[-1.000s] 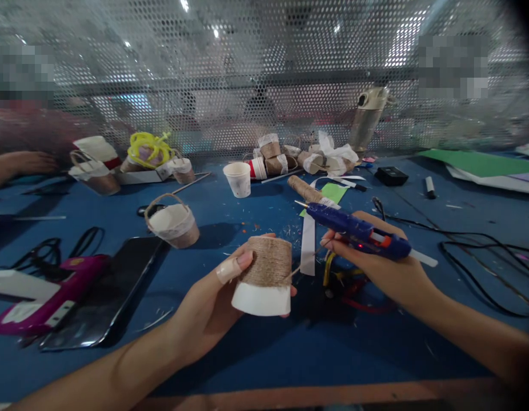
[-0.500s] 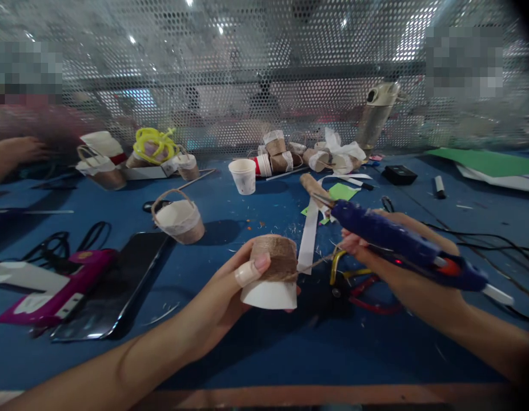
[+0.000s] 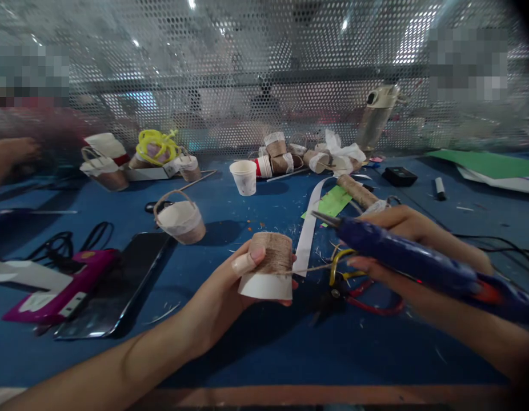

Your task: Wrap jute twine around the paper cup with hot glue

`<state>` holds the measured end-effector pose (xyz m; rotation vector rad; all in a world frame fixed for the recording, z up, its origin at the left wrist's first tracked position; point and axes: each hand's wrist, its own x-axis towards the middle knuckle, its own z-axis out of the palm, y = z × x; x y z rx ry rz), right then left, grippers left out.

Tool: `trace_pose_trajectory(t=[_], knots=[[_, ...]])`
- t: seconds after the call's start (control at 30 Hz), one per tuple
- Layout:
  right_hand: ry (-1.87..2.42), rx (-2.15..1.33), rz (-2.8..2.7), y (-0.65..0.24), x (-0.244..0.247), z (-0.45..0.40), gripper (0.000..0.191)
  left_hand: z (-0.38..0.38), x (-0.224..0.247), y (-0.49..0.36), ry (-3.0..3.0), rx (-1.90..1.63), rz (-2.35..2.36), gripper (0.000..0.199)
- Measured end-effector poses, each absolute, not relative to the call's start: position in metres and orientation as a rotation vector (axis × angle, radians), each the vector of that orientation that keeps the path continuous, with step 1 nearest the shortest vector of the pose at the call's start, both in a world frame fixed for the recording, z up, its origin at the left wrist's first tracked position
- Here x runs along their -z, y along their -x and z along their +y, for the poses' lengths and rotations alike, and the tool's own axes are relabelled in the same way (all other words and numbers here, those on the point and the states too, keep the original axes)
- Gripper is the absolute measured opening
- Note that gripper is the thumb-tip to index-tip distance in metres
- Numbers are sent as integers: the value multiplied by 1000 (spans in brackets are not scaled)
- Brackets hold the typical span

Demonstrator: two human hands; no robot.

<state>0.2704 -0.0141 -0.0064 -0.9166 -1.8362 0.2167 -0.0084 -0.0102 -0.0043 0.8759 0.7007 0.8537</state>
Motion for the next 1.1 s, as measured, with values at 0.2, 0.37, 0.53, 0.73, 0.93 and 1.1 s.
trace_pose_trajectory(t=[0.2, 0.37, 0.53, 0.73, 0.93, 1.1], knots=[[1010, -311, -1858, -256, 6, -17, 16, -10, 0, 12, -803, -1004, 771, 32], [1099, -121, -1791, -258, 12, -11, 19, -11, 0, 16, -751, -1049, 838, 41], [984, -299, -1874, -260, 11, -12, 17, -12, -2, 17, -785, -1036, 876, 50], [756, -582, -2036, -260, 14, -17, 16, -12, 0, 17, -829, -1011, 898, 47], [760, -534, -2139, -264, 18, -17, 20, -13, 0, 17, -862, -1020, 920, 47], [766, -472, -2213, -263, 17, -18, 19, -13, 2, 17, -912, -1034, 907, 45]])
